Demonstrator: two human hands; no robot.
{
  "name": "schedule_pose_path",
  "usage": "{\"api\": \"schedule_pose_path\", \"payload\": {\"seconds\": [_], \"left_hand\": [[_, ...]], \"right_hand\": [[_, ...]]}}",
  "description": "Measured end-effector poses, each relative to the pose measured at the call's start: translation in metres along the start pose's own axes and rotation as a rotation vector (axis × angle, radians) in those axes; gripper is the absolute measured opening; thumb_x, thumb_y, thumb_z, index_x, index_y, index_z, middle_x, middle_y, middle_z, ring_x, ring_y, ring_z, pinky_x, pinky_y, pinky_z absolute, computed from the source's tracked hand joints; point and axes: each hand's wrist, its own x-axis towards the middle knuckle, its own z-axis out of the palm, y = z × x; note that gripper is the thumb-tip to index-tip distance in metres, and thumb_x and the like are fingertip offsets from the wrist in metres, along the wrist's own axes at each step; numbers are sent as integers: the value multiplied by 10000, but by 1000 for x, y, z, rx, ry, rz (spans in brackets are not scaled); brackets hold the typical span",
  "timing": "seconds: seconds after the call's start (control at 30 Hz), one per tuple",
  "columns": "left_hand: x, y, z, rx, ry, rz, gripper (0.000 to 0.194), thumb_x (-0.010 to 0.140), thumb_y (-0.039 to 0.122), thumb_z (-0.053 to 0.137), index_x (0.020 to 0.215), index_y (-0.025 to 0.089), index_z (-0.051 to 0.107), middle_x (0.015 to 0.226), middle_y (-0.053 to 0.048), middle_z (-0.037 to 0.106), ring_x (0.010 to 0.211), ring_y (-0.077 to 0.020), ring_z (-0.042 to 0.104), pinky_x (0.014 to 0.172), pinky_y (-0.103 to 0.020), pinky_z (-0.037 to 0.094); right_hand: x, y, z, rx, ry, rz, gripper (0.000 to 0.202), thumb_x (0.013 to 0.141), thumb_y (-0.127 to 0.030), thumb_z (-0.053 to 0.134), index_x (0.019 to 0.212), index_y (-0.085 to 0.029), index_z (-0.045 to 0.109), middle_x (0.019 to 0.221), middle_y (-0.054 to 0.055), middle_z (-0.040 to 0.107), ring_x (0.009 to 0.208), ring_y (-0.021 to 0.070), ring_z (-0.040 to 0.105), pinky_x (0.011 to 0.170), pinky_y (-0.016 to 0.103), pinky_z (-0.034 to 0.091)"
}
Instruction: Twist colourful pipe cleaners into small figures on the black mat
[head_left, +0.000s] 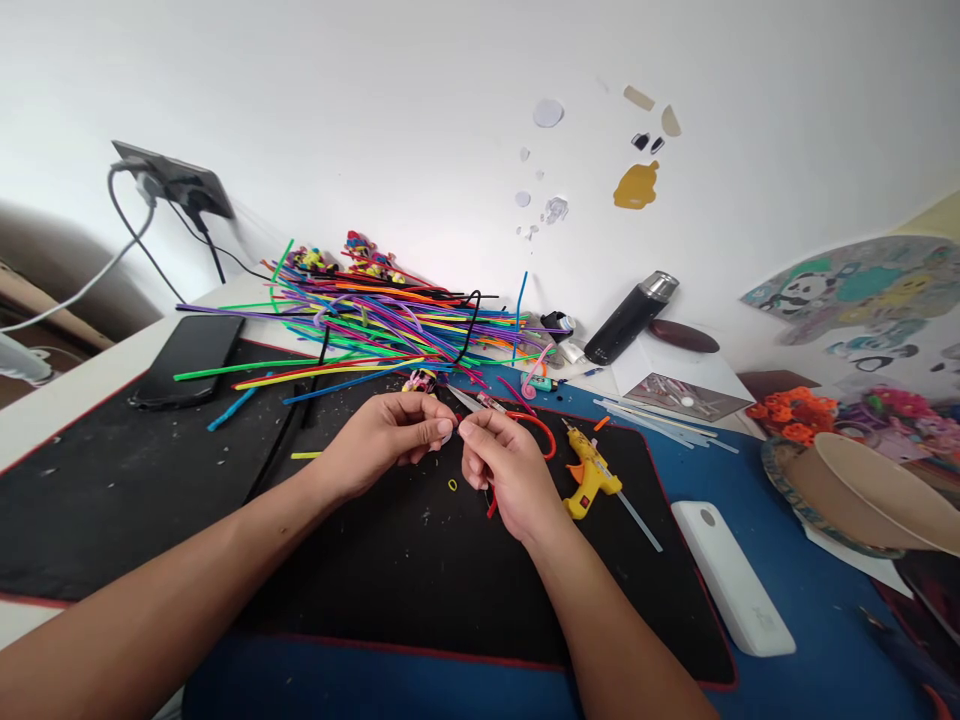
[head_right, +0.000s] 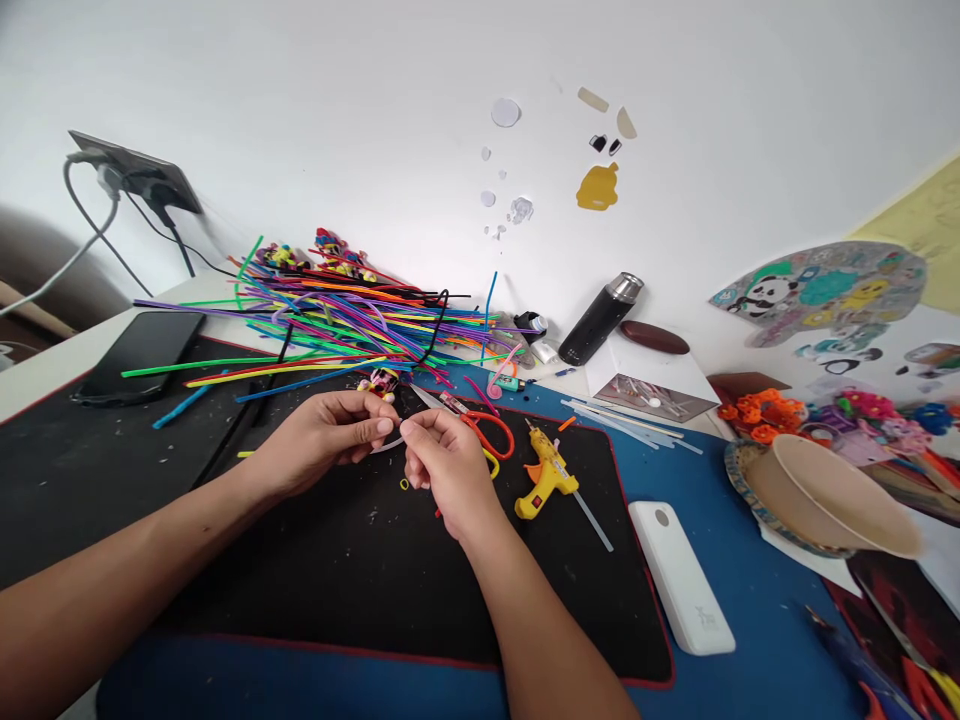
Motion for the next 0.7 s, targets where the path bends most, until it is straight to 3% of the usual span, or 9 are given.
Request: {"api": "schedule_pose_path", "payload": {"seconds": [0.7], "left_hand": [[-1, 2, 0, -10, -60, 12, 317, 806, 430, 861, 842, 153, 712, 677, 25, 609, 529, -75, 476, 469, -192, 295]], "right_hand": [[0, 1, 1, 44, -42, 20, 311, 845, -447, 812, 828, -194, 633, 537, -71, 527, 442, 84, 452, 449, 230, 262]]}}
